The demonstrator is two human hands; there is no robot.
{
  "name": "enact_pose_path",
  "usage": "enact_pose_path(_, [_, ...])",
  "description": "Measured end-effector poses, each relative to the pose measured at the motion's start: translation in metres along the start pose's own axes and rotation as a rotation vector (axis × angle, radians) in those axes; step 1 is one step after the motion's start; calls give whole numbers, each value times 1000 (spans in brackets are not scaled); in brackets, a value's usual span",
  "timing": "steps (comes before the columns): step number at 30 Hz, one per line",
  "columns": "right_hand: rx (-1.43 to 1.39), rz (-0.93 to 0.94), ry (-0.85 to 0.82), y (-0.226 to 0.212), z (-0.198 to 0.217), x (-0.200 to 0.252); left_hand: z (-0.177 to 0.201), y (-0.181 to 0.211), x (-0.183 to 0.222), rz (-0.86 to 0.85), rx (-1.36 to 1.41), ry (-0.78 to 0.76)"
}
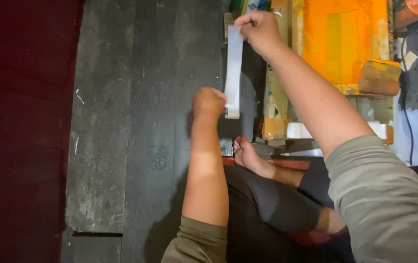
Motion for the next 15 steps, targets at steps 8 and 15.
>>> enact_pose_path(8, [780,-136,-160,54,-22,3,-36,10,-12,-63,-177,-7])
enact_pose_path(15, [974,-74,-233,83,-37,9,-71,8,-21,-37,-236,-211])
Point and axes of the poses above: each hand's wrist, its own x-axis away from the middle knuckle, its own z-axis out of the back of the hand, y = z × x, the point moved 10 cm from there along -x, towards the middle knuckle, and after that the axes turned 11 degrees about -x, right-handed, at the moved point
